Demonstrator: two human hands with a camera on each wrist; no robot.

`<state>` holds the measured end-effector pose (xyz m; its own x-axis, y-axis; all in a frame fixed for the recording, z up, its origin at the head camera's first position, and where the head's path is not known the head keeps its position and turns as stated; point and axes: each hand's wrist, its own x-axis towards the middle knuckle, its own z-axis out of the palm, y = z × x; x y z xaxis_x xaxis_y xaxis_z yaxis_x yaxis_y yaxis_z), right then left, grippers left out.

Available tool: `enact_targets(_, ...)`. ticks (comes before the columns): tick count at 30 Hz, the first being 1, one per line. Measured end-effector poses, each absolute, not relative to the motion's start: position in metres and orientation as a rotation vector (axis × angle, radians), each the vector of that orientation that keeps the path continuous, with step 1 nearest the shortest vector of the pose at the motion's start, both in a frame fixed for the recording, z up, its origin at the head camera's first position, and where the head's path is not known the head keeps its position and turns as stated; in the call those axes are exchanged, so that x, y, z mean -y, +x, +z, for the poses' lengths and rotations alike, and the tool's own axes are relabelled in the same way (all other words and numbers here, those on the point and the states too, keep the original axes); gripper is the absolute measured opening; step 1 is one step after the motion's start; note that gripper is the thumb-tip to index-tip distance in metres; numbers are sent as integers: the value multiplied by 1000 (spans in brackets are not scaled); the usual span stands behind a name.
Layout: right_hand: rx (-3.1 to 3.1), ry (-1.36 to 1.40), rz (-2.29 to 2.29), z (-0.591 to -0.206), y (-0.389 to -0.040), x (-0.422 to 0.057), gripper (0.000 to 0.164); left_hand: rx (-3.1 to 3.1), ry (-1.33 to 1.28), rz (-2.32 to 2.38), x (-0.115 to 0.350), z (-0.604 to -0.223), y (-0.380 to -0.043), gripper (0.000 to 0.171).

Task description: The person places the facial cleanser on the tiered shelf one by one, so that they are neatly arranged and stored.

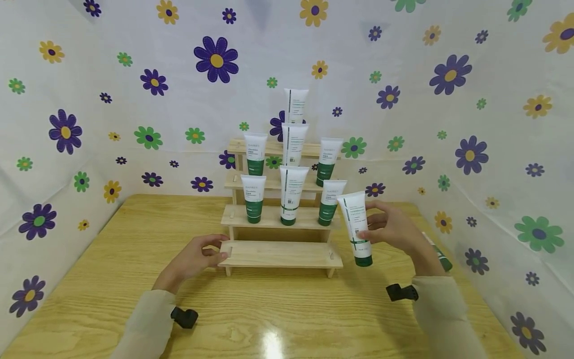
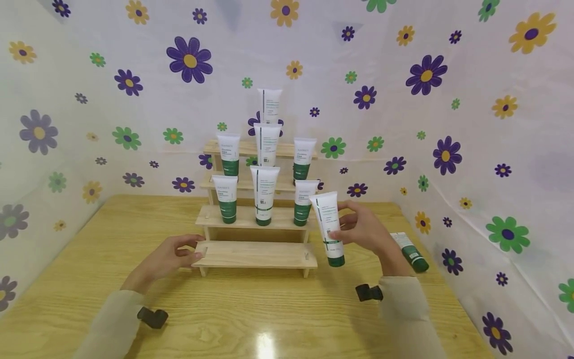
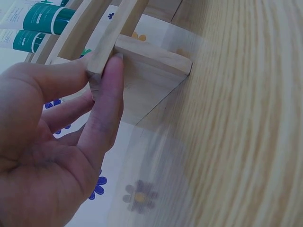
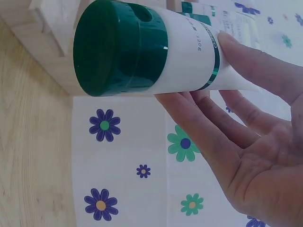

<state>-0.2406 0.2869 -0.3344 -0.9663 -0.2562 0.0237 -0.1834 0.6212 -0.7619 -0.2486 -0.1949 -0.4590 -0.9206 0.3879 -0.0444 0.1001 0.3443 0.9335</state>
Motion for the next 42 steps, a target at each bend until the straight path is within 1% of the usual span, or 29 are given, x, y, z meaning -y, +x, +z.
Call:
enact_targets(15, -2726, -453, -1390, -334, -237, -259, 69, -2348, 399, 1602, 194, -458, -249, 52)
enact_targets(22, -2749, -532, -1423, -339, -236, -242, 64, -2352, 403, 1599, 194, -457, -249, 52)
enact_targets(35, -2713, -580, -1597, -353, -234, -205, 59, -2372, 350, 1587, 195, -461, -250, 50)
enact_targets(42, -2641, -583, -1665, -357, -232, -185, 60, -2353, 415, 1610, 195, -460, -248, 54)
